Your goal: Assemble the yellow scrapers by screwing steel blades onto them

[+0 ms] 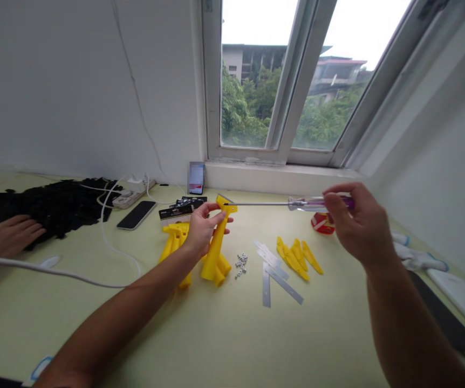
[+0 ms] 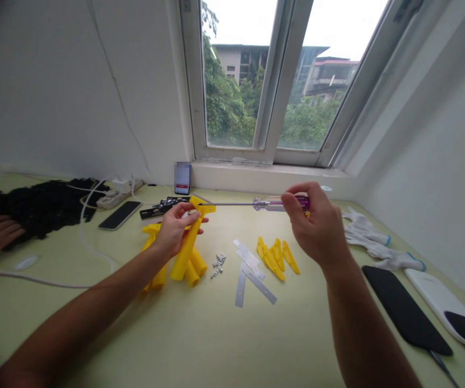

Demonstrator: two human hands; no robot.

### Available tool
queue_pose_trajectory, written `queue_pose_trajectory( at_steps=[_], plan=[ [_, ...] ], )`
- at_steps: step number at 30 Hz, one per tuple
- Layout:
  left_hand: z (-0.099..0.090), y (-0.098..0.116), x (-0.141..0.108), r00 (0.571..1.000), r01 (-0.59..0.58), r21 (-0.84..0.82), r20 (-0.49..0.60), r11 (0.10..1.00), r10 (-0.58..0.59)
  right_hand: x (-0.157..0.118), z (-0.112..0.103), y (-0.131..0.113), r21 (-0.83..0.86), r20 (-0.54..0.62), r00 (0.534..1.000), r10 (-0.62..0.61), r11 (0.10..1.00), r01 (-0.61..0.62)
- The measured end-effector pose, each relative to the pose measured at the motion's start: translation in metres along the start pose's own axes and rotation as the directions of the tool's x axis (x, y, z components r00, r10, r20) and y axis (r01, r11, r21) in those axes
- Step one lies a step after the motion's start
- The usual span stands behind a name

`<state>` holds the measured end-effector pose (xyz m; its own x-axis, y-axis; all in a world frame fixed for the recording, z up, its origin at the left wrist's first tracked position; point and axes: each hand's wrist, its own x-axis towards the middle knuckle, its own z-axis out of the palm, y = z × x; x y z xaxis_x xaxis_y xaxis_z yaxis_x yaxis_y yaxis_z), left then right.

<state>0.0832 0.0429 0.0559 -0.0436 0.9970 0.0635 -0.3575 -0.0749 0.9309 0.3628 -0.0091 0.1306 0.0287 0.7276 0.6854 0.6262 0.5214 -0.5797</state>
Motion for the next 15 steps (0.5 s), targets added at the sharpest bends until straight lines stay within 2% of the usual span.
queue_pose_trajectory(
  at_steps=[1,4,5,9,13,15],
  plan=[
    [0.0005,-0.0003,-0.0006,1.000,0.001,0.001,-0.002,1.000,-0.001,0.0005,0.0002,0.0004,-0.008,-0.009,1.000,0.014,1.000,-0.014],
    [0.0010,-0.0019,-0.0012,1.000,-0.002,0.007,-0.009,1.000,0.002,0.0014,0.0012,0.0012,0.158,0.140,0.989,-0.038,0.987,0.015],
    [0.0008,-0.0025,-0.0010,1.000,-0.004,0.008,-0.008,1.000,0.004,0.0015,0.0016,0.0015,0.167,0.160,0.986,-0.037,0.986,0.010],
    [-0.0007,-0.0039,0.0006,1.000,-0.016,0.006,-0.013,1.000,0.016,0.0014,0.0027,0.0045,-0.032,0.033,0.995,0.094,0.995,-0.093],
    [-0.0009,-0.0031,0.0009,0.999,-0.014,0.032,-0.029,0.999,0.015,0.0020,0.0016,0.0086,0.110,0.204,0.979,-0.005,0.994,-0.018],
    [0.0000,-0.0027,0.0001,1.000,-0.020,0.035,-0.020,0.999,0.020,0.0021,0.0008,0.0094,0.009,0.120,0.992,0.040,0.999,-0.041]
  ],
)
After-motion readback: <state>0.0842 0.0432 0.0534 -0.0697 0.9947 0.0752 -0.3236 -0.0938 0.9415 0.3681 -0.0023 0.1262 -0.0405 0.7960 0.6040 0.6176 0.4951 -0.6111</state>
